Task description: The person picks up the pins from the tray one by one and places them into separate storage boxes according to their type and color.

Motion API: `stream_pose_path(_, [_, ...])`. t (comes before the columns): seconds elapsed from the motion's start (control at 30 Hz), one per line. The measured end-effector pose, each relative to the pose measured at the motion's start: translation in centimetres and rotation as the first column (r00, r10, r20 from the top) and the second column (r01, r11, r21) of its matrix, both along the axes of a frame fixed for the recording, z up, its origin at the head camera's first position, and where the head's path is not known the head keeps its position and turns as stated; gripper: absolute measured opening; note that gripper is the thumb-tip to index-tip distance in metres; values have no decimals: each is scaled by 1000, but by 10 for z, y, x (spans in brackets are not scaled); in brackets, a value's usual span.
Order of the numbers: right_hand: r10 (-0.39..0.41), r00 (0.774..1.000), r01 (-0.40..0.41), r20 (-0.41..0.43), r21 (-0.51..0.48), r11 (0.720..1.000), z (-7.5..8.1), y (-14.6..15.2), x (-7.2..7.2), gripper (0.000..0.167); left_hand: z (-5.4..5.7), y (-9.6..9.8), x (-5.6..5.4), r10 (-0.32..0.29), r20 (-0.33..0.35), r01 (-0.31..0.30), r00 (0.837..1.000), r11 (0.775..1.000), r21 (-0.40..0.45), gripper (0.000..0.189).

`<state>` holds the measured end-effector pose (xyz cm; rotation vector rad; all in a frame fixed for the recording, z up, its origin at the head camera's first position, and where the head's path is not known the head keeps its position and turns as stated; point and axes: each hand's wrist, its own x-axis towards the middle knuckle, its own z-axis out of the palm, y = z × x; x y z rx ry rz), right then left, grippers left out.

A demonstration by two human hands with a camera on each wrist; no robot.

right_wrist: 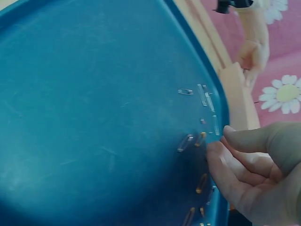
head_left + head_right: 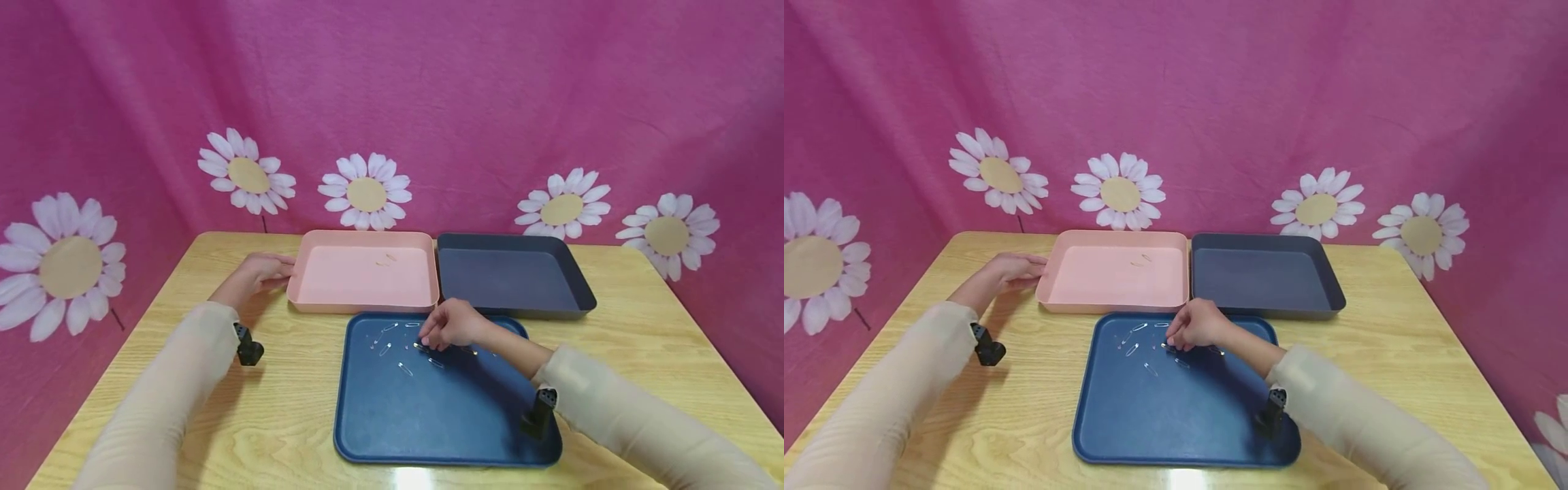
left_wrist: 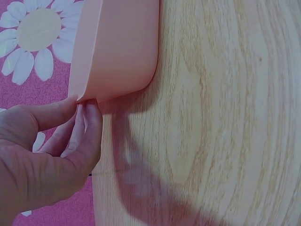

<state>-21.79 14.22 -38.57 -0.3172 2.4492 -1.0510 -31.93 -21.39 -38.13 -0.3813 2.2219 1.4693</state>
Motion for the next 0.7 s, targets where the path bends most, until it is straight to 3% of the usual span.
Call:
stream_pose_path(0.27, [-4, 996, 16, -90, 125, 992, -11, -4, 1, 6, 2, 0, -1, 6, 5, -6, 1000, 1000, 12, 46])
stream_pose_path(0.47, [28, 973, 20, -227, 203, 979, -12, -9, 4, 6, 3, -1, -2, 9, -4, -9, 1000, 1000, 3, 46])
stream_pose_path(0.7, [32, 948, 51, -316, 250, 967, -16, -15, 11, 11, 3, 1, -1, 13, 16, -13, 1000, 1000, -19, 45])
